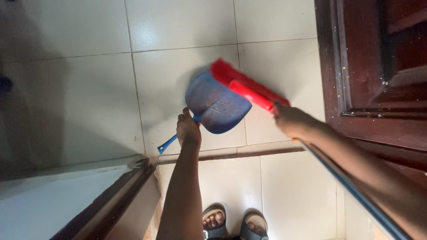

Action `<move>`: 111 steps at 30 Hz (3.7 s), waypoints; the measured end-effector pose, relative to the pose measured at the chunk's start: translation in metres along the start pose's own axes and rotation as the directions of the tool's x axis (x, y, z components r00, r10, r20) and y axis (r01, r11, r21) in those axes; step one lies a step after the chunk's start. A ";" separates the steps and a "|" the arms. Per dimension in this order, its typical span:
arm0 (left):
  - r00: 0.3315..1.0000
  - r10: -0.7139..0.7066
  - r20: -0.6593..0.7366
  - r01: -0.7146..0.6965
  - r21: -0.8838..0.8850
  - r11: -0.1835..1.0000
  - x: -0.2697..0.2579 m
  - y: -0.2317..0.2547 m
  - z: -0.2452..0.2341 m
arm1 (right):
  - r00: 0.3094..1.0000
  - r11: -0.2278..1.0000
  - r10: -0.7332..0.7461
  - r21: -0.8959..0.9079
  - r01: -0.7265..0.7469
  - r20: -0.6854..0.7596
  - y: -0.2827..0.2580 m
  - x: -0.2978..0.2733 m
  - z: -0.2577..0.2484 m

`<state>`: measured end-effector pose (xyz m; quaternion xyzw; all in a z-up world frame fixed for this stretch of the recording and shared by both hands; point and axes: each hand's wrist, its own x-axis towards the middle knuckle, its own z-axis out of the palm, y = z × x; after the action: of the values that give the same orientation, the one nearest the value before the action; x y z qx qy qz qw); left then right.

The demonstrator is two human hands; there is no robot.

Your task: The person sweeps the tiled floor using a broom with a red head and silver handle, collecting the debris into a blue dustpan.

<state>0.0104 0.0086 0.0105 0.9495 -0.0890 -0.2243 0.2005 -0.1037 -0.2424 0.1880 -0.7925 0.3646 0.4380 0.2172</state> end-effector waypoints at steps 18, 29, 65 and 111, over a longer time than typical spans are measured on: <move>0.993 -0.008 0.121 0.015 -0.058 0.998 -0.004 -0.011 -0.027 | 0.944 0.877 0.279 0.354 -0.325 0.175 0.139 0.040 0.080; 0.996 0.062 0.067 -0.059 -0.057 0.997 -0.015 -0.019 -0.015 | 0.962 0.766 0.073 0.604 -0.223 0.263 0.019 0.001 0.087; 0.990 -0.095 0.101 0.104 -0.085 0.991 -0.047 -0.021 0.002 | 0.980 0.886 0.004 0.453 -0.096 0.200 -0.026 -0.010 0.052; 0.996 -0.036 0.084 0.016 0.223 0.975 -0.021 -0.006 0.033 | 1.000 0.847 -0.022 0.531 0.008 0.021 -0.047 -0.017 0.092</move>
<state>-0.0228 0.0086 -0.0111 0.9563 -0.1098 -0.2569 0.0862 -0.1225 -0.1446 0.1553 -0.6987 0.4625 0.3287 0.4358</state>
